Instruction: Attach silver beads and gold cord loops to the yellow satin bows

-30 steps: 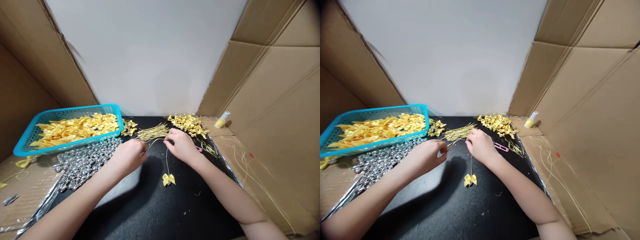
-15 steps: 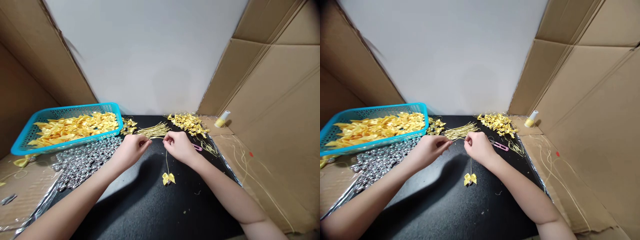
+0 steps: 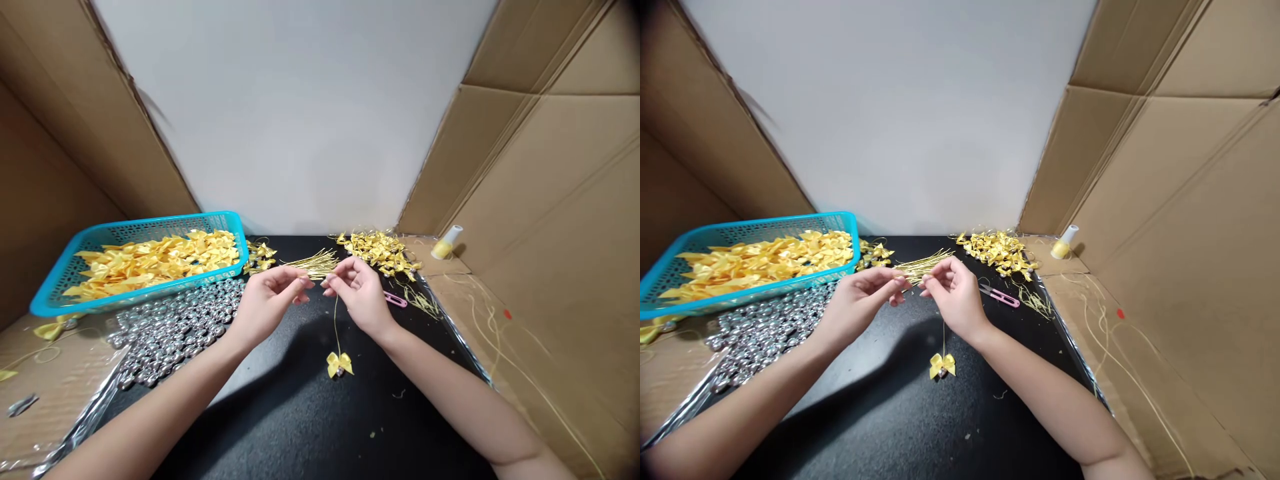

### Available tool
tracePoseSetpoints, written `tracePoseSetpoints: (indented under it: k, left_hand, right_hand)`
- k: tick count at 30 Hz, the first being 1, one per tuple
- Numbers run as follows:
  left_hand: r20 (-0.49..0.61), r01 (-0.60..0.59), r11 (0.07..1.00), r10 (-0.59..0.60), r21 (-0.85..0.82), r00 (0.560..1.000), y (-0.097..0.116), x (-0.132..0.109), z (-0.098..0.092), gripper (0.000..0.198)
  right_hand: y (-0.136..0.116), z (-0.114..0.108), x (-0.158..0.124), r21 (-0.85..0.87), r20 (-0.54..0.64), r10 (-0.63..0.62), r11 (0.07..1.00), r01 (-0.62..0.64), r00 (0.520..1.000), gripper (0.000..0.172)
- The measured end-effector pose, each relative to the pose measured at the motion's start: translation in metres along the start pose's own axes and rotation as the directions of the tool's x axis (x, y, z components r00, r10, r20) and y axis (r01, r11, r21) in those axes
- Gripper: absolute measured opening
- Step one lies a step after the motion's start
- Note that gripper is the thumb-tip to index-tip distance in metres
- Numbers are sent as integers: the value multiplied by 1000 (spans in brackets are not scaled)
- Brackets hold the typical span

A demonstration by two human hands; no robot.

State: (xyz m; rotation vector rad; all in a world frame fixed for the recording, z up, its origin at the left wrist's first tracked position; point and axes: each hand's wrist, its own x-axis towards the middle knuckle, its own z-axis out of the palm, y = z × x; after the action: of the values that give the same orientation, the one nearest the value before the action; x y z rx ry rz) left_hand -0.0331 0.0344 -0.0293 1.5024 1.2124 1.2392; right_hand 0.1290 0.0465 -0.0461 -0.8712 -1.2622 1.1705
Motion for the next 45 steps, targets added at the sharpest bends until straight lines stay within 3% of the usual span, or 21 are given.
tracePoseSetpoints:
  k: [4, 10, 16, 20, 28, 39, 45]
  left_hand:
    - [-5, -47, 998, 47, -51, 999, 1, -5, 3, 14]
    - [-59, -153, 987, 157, 57, 986, -1, -12, 3, 17]
    - [-81, -366, 857, 420, 363, 904, -1, -16, -2, 15]
    - [-80, -424, 793, 504, 437, 860, 1, -19, -3, 16]
    - [-91, -449, 787, 530, 424, 843, 1, -25, 2, 13]
    - [-56, -519, 713, 612, 471, 789, 1, -28, 2, 13]
    - [-45, -487, 724, 578, 488, 815, 3, -25, 4, 5]
  right_hand:
    - [1, 2, -3, 74, -51, 11, 997, -7, 999, 24]
    - [-5, 4, -9, 155, -68, 54, 987, -43, 996, 32]
    - [-12, 3, -11, 127, -33, 79, 989, -74, 996, 20]
    - [-15, 5, -14, 183, -2, 64, 981, -63, 998, 16]
    - [-9, 14, -20, 366, -45, 254, 904, -221, 966, 22]
    - [-9, 17, -21, 435, -88, 254, 880, -192, 963, 22]
    - [-7, 17, -21, 427, -93, 239, 886, -178, 967, 21]
